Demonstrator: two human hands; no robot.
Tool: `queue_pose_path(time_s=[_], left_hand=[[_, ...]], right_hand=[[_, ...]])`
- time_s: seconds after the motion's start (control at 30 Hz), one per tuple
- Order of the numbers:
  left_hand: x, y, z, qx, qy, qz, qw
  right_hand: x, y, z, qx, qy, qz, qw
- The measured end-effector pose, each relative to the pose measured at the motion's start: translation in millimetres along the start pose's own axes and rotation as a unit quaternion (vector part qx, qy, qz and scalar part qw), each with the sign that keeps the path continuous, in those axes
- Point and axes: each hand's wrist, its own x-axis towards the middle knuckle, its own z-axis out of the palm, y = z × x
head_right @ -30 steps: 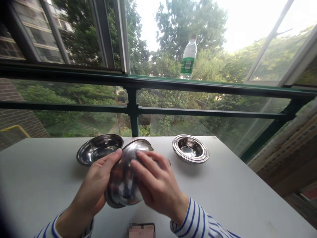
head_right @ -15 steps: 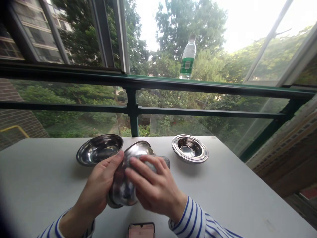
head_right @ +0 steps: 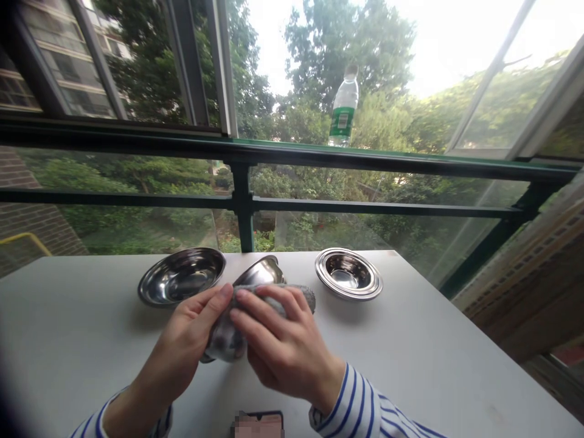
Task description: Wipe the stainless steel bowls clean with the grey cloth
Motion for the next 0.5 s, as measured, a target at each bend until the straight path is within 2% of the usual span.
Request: queue_pose_path(time_s=[0.1,0.23,0.3,0.37,0.5], left_hand=[[-0.7,0.4,0.0,-0.009,-0.01,-0.006,1.0],[-2.0,0.7,3.2,-0.023,0.004,-0.017,1.0],[-2.2,1.3,4.6,-0.032,0.023,-0.017,0.999],[-1.9,1.9,4.9,-0.035,0.027,-0.02,0.999],[-0.5,1.5,2.0,-0.033,0.008,-0.017,0.999]], right_hand=[[0.0,0.9,-0.3,-0.007,-0.008,-0.023,1.0],[0.0,17.6,1.1,0.043,0.038,0.083,0.995],[-0.1,19.6,1.9,0.058,0.045,0.11,0.991],[-0.4,14.6,2.0,0.054,0.027,0.084,0.995],[-0.9,2.0,0.9,0.027,-0.023,-0.011,0.999]])
